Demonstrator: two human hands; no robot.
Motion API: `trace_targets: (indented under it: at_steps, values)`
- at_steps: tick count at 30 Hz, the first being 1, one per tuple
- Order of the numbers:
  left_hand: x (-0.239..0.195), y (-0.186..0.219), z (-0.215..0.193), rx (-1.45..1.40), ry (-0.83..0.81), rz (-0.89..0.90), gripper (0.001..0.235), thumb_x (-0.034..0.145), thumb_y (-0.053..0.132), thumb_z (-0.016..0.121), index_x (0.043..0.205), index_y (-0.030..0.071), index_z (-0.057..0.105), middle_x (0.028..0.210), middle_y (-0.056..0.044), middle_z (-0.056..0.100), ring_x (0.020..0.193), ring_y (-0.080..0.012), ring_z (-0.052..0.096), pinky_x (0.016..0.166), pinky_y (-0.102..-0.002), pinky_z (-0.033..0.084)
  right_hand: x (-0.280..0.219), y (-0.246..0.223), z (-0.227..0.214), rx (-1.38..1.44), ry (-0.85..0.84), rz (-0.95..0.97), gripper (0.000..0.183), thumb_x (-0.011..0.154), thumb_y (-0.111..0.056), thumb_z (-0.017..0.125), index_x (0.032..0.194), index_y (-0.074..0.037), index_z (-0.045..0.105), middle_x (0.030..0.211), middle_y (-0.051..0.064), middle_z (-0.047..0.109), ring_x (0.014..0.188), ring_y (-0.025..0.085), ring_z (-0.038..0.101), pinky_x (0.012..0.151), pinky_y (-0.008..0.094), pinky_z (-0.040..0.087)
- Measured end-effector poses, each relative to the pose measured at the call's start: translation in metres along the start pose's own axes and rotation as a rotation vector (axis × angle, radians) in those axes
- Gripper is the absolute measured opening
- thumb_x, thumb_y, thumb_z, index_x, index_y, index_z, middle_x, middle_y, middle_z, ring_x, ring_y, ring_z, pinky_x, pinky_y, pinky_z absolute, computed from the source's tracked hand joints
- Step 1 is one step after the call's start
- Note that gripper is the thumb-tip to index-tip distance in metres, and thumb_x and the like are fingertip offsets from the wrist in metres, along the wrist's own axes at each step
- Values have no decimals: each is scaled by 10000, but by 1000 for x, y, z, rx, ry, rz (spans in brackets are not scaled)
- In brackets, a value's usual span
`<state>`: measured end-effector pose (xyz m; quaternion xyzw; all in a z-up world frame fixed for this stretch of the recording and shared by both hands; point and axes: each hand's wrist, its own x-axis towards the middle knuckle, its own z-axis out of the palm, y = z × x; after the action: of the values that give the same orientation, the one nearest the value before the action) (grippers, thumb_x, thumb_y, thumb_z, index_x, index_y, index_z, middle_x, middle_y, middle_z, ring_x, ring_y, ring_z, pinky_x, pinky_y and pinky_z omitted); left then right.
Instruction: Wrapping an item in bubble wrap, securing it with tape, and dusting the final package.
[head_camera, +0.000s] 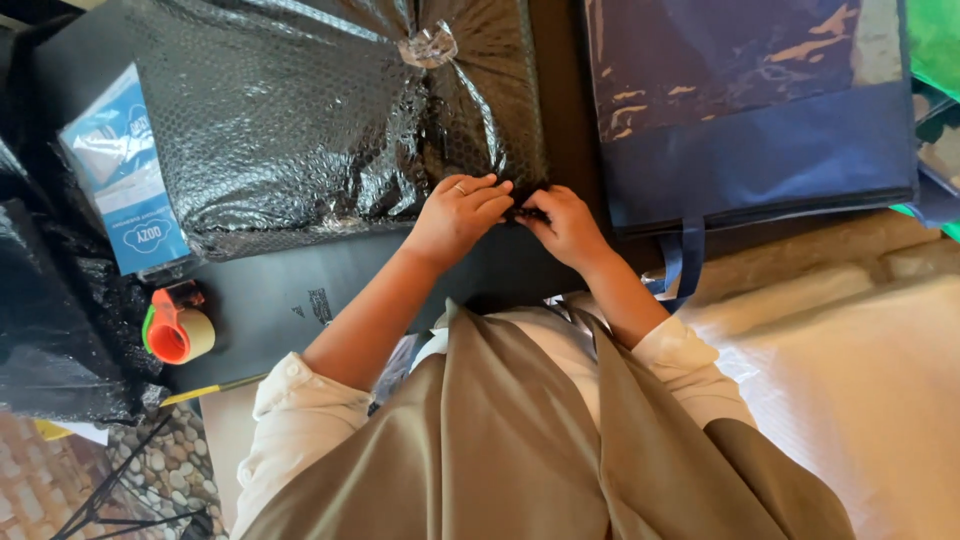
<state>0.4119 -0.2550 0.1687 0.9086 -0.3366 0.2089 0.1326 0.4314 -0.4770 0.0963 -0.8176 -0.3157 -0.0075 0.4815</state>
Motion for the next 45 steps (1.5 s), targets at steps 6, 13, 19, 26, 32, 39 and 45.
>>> trace_targets:
  at_steps: [6, 13, 19, 26, 32, 39, 45]
  values:
    - [-3, -18, 20, -93, -16, -105, 261, 869, 231, 856, 1097, 180, 741, 921, 0, 777, 983, -194, 750, 900, -375, 585, 15, -16, -26, -167, 264, -69, 190, 807, -4, 837, 937, -141, 815, 907, -7, 523, 743, 180, 599, 706, 348, 558]
    - [31, -29, -10, -395, -299, -404, 142, 925, 271, 798, 1009, 162, 765, 899, -7, 791, 910, -224, 763, 840, -371, 591, 34, 19, -6, 357, 238, 334, 461, 719, 23, 900, 1051, -109, 609, 754, 2, 597, 753, 163, 624, 762, 320, 511]
    - [32, -31, 6, -407, -296, -602, 334, 817, 325, 856, 1056, 241, 637, 950, 52, 720, 827, -228, 742, 750, -406, 605, 39, 75, 9, 688, 68, 580, 496, 739, 34, 899, 1002, -129, 512, 725, -74, 384, 652, 47, 480, 616, 206, 411]
    - [6, -7, 54, 141, -107, -505, 578, 732, 402, 847, 1219, 275, 562, 1167, 25, 566, 588, -240, 677, 581, -386, 595, 33, 106, 31, 845, 110, 543, 419, 841, 76, 810, 970, -142, 476, 761, -112, 216, 583, -14, 393, 572, 145, 358]
    - [-87, 55, -33, -190, 328, -236, 145, 954, 245, 661, 1074, 201, 730, 1205, -38, 693, 953, -251, 716, 904, -389, 565, 52, 28, 28, 818, 260, 564, 443, 781, 43, 821, 894, -171, 450, 748, -74, 375, 701, 70, 475, 651, 215, 358]
    - [-346, 90, -105, -155, 424, -1044, 246, 820, 33, 752, 1039, 142, 734, 1085, -65, 704, 1073, -298, 668, 969, -411, 509, 12, -12, 65, 935, 187, 753, 420, 799, 13, 814, 888, -187, 456, 876, -17, 606, 895, 123, 641, 795, 238, 473]
    - [-538, 112, -61, -664, 1173, -2222, 565, 985, 282, 723, 1464, 77, 504, 1472, -153, 503, 1234, -330, 585, 1006, -495, 489, -13, -14, 97, 1095, 257, 581, 336, 854, 19, 773, 859, -194, 512, 1053, 39, 761, 1109, 216, 769, 1026, 352, 636]
